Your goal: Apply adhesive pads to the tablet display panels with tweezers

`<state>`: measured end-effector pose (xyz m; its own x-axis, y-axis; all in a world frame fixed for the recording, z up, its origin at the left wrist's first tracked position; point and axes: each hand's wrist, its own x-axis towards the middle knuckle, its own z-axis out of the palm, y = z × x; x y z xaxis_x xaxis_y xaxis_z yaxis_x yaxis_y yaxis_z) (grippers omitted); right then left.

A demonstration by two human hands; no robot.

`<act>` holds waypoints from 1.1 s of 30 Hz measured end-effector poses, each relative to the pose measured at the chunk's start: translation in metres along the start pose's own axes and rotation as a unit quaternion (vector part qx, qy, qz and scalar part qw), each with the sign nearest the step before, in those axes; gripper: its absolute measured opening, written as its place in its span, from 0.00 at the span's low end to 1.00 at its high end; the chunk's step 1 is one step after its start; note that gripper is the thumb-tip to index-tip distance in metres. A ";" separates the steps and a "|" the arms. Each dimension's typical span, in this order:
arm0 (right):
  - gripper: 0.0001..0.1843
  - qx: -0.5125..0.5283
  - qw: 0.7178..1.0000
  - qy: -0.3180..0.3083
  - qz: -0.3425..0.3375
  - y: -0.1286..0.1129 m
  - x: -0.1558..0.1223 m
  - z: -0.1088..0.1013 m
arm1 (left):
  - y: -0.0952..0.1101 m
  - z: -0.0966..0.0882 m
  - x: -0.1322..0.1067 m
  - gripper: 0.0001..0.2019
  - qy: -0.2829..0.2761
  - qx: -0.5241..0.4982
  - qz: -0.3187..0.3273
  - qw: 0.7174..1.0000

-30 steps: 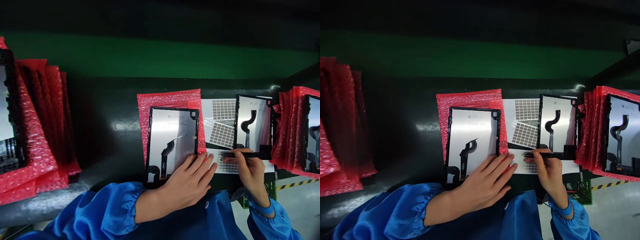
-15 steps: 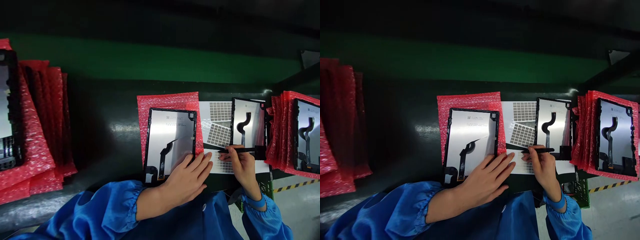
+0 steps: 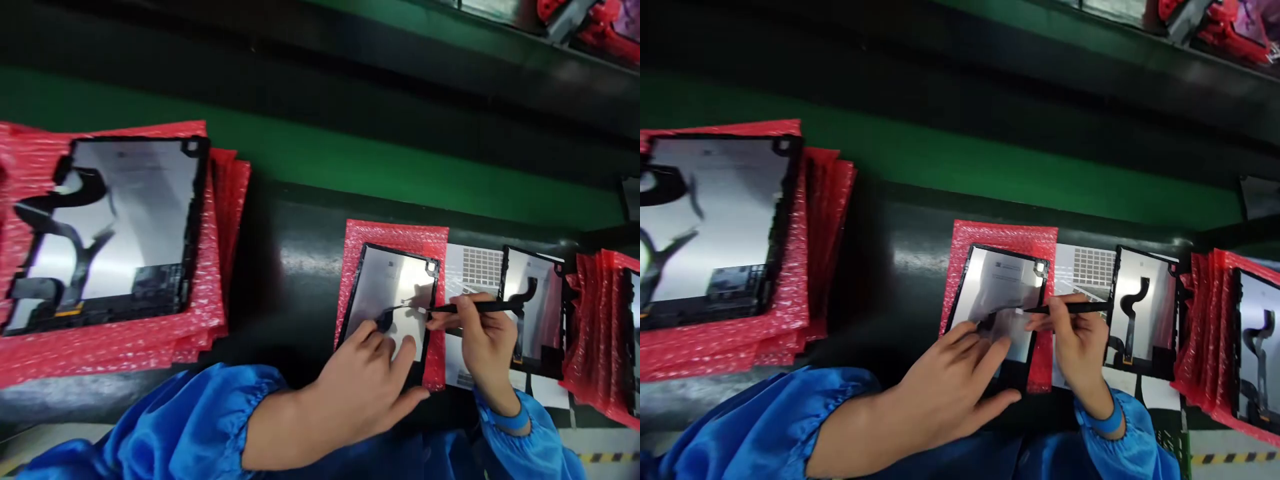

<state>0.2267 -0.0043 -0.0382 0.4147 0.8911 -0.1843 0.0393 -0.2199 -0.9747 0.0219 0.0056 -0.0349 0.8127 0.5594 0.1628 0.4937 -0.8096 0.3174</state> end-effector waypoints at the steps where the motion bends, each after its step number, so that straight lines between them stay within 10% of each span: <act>1: 0.17 0.003 1.000 -0.023 -0.001 -0.002 0.006 0.018 | -0.007 0.001 -0.003 0.35 -0.014 0.033 -0.013 0.999; 4: 0.17 0.001 0.997 -0.083 0.005 0.001 0.017 0.062 | -0.025 0.011 -0.009 0.55 -0.071 0.089 -0.009 0.993; 8: 0.19 -0.049 0.992 -0.114 0.018 0.014 0.024 0.086 | -0.032 0.023 -0.010 0.54 -0.125 0.088 -0.013 0.988; 33: 0.18 -0.132 0.983 -0.123 0.017 0.022 0.023 0.082 | -0.043 0.016 -0.003 0.49 -0.138 0.028 -0.017 0.990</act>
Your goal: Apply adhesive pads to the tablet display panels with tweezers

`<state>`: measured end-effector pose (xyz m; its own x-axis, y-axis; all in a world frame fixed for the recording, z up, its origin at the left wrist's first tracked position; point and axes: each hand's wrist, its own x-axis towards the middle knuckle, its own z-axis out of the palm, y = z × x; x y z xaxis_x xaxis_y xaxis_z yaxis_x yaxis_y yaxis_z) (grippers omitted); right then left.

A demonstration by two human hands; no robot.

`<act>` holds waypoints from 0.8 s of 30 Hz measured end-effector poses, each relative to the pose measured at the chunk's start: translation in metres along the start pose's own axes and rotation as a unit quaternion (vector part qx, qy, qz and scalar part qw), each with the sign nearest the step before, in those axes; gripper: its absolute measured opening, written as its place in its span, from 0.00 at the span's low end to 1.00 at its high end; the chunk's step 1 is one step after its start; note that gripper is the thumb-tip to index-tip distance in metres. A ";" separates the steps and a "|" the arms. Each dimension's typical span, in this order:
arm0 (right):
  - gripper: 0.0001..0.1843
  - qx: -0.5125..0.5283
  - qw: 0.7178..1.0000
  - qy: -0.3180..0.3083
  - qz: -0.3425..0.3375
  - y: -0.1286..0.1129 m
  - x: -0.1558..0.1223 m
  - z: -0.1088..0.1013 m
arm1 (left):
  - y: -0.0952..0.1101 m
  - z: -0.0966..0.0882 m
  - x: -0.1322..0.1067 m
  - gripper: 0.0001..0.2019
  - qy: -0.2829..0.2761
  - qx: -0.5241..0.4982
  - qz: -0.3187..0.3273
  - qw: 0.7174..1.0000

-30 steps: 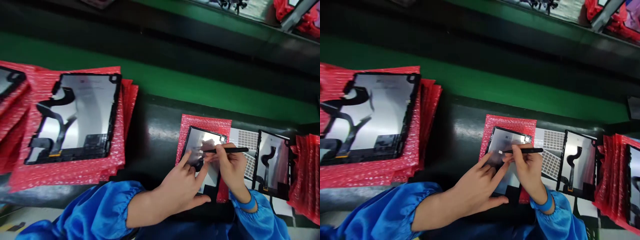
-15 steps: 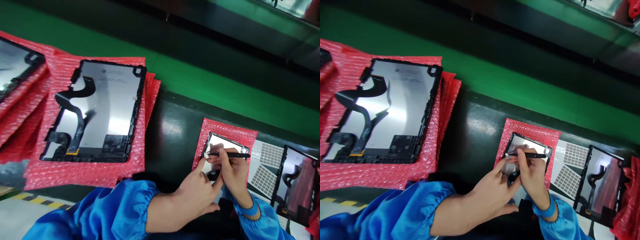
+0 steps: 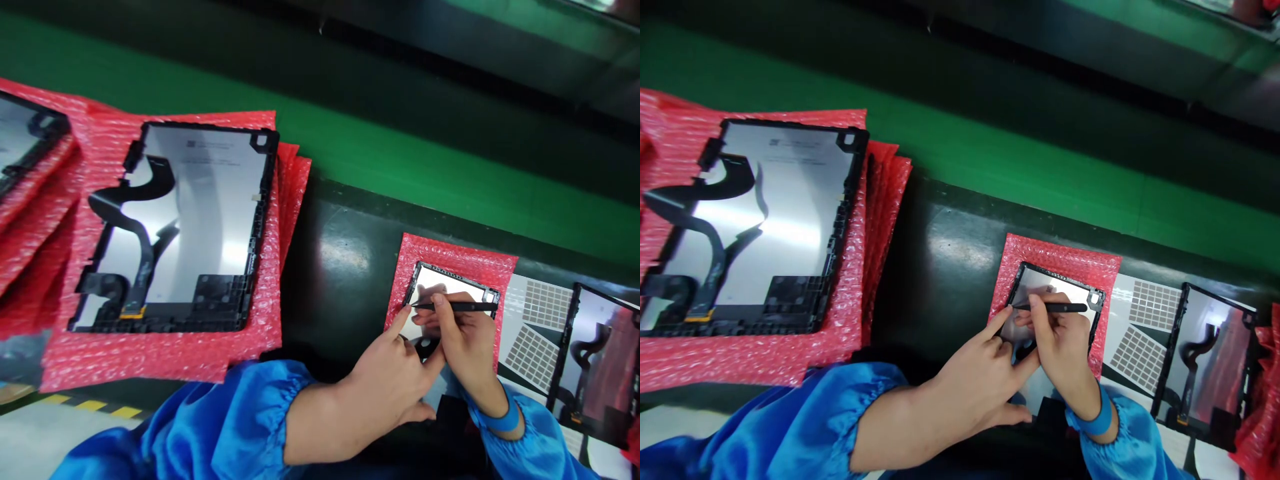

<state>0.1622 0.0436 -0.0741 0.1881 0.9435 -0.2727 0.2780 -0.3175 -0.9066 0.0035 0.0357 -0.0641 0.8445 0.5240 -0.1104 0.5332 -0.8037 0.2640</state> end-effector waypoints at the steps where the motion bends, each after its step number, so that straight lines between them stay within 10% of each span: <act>1: 0.18 0.001 1.000 0.000 0.003 0.001 0.000 0.000 | -0.001 0.000 0.000 0.49 0.004 -0.007 0.001 1.000; 10: 0.20 0.089 0.995 0.037 0.011 -0.009 -0.001 -0.007 | -0.017 -0.016 -0.007 0.41 0.062 -0.126 0.025 0.990; 16: 0.17 0.099 0.990 0.090 -0.034 0.007 -0.013 -0.043 | -0.028 -0.024 -0.025 0.13 0.060 -0.196 -0.325 0.923; 24: 0.20 0.183 0.978 0.095 -0.034 0.041 -0.004 -0.048 | -0.028 -0.002 -0.005 0.07 0.151 -0.309 -0.309 0.887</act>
<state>0.2184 0.0218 -0.0950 0.3622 0.9156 -0.1744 -0.0525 -0.1668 -0.9846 -0.0156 0.0564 -0.0688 0.2995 0.9370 -0.1799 0.6816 -0.0781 0.7276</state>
